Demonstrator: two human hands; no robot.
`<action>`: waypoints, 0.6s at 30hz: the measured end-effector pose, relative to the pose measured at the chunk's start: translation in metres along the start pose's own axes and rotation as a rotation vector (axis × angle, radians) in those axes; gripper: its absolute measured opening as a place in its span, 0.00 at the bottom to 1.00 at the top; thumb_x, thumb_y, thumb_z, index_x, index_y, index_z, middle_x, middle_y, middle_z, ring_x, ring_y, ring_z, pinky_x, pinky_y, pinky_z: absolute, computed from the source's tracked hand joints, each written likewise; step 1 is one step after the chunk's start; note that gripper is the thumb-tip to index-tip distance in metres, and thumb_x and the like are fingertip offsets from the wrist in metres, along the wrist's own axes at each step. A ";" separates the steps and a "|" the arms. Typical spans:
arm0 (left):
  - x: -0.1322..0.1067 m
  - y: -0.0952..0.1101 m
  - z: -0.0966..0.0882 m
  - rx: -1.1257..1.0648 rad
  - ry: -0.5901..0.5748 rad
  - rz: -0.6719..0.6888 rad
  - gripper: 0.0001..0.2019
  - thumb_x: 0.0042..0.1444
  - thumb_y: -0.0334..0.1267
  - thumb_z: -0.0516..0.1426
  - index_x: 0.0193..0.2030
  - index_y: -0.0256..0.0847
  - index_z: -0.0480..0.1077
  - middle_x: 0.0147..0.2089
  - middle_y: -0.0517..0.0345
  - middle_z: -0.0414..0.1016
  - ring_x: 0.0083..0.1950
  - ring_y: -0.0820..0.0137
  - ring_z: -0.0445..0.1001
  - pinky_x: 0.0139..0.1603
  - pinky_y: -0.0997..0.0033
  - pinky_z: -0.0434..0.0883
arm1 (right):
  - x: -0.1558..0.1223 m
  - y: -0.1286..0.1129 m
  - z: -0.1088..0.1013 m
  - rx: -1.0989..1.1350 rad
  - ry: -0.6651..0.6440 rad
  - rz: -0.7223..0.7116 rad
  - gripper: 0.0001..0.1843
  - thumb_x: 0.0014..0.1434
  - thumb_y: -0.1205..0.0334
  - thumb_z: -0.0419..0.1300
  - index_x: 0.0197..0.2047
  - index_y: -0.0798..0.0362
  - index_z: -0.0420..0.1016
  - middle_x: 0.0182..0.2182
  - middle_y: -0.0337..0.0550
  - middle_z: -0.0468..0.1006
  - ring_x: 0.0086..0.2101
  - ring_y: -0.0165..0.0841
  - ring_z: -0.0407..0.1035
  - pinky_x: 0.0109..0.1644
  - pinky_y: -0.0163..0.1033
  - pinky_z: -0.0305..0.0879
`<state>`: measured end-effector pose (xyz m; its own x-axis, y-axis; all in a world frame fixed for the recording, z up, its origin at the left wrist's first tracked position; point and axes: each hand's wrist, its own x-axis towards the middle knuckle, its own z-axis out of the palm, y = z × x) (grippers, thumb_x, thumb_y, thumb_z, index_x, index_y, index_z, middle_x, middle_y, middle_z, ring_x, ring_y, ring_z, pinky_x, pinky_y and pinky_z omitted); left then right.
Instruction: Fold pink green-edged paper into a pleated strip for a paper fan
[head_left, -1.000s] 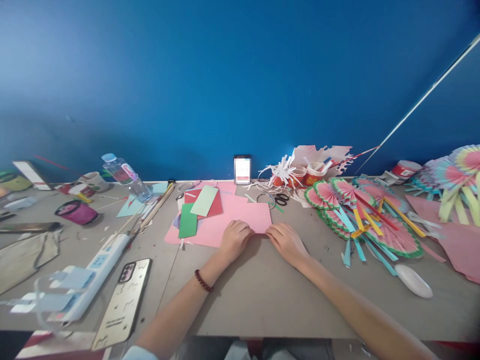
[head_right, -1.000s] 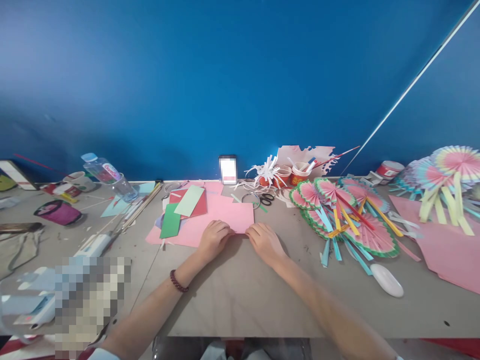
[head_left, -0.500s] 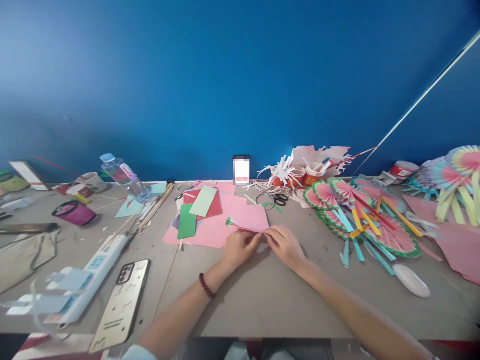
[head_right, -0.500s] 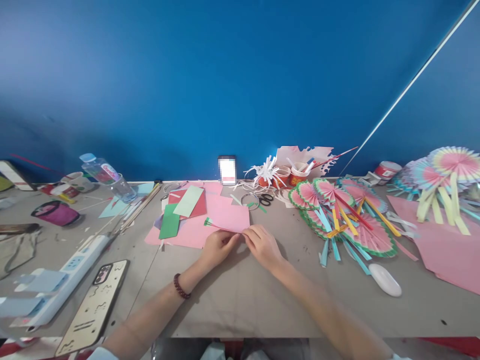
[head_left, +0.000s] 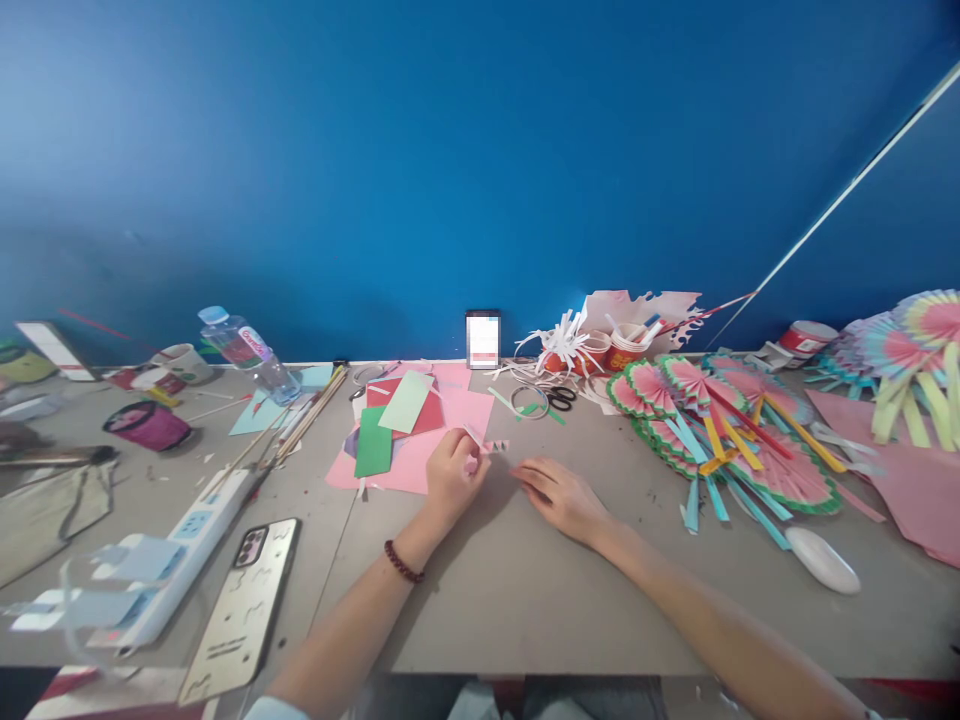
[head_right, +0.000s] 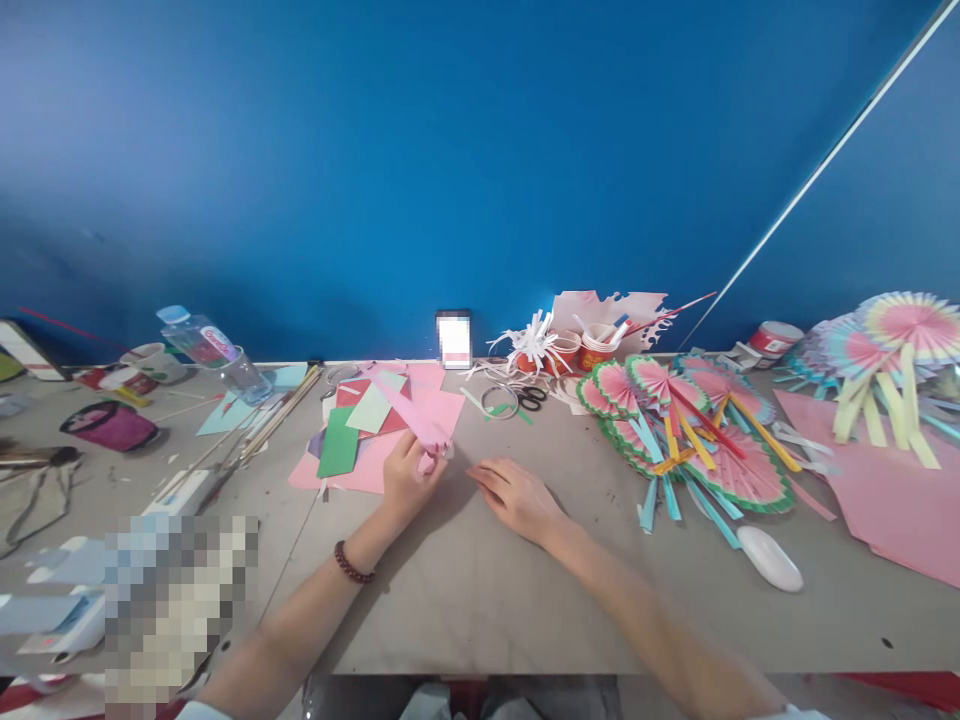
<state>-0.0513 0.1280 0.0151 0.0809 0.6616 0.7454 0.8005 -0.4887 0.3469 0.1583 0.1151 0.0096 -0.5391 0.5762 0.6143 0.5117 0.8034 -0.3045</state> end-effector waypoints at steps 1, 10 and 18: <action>0.002 -0.001 -0.001 0.030 -0.008 0.053 0.05 0.53 0.30 0.53 0.28 0.41 0.65 0.30 0.56 0.69 0.33 0.69 0.68 0.32 0.72 0.64 | 0.000 0.000 -0.001 -0.014 0.022 -0.002 0.16 0.62 0.70 0.52 0.51 0.49 0.73 0.41 0.44 0.79 0.41 0.34 0.74 0.46 0.41 0.74; 0.000 -0.002 0.003 0.235 -0.192 0.177 0.11 0.48 0.21 0.52 0.34 0.42 0.63 0.33 0.55 0.69 0.36 0.63 0.66 0.37 0.65 0.63 | -0.001 -0.002 -0.004 -0.077 -0.056 -0.187 0.10 0.62 0.66 0.53 0.43 0.52 0.75 0.36 0.43 0.81 0.36 0.34 0.75 0.40 0.38 0.73; -0.005 -0.004 0.010 0.202 -0.378 0.215 0.12 0.48 0.20 0.50 0.34 0.42 0.62 0.34 0.55 0.68 0.37 0.63 0.65 0.36 0.66 0.64 | 0.000 0.007 -0.003 -0.388 -0.058 0.043 0.16 0.60 0.67 0.56 0.52 0.53 0.72 0.48 0.49 0.77 0.42 0.38 0.72 0.45 0.43 0.70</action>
<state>-0.0484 0.1324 0.0046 0.4379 0.7364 0.5158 0.8383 -0.5417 0.0617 0.1643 0.1201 0.0099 -0.5430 0.6245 0.5614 0.7433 0.6685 -0.0248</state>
